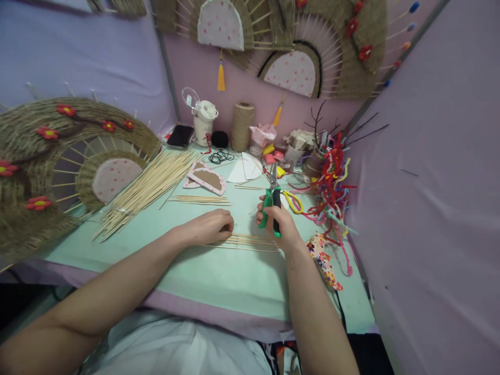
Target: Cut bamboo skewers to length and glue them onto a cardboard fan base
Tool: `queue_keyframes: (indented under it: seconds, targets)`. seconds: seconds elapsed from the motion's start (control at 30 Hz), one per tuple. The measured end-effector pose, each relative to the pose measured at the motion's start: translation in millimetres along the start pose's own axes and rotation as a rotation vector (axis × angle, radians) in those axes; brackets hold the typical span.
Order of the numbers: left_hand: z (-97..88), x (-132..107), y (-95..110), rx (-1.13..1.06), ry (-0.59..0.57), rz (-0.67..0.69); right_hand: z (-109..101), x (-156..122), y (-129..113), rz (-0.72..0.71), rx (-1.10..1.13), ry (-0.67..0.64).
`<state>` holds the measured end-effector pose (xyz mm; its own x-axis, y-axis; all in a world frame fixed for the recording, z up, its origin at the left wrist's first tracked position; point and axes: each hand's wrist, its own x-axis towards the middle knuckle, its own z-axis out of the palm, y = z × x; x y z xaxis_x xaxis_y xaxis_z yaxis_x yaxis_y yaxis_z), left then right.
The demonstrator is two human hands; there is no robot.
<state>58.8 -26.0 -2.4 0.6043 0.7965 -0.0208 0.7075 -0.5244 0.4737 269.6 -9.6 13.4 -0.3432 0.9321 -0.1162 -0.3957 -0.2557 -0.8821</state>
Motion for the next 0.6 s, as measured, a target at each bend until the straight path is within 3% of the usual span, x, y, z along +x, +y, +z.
queue_keyframes:
  seconds: [0.23, 0.37, 0.43, 0.6]
  targets:
    - [-3.5, -3.0, -2.0, 0.0, 0.027, 0.007, 3.7, -4.3, -2.0, -0.013, -0.016, -0.052]
    - [-14.8, -7.9, -8.5, -0.038, 0.111, -0.091, 10.8, -13.2, -8.0, -0.037, -0.017, -0.117]
    - [-21.3, -8.1, -15.4, -0.076, 0.215, -0.173, 12.1, -16.9, -7.6, -0.057, -0.051, -0.15]
    - [-36.2, -3.7, -32.0, -0.321, 0.63, -0.318, 9.0, -20.1, 4.0, -0.004, -0.33, -0.236]
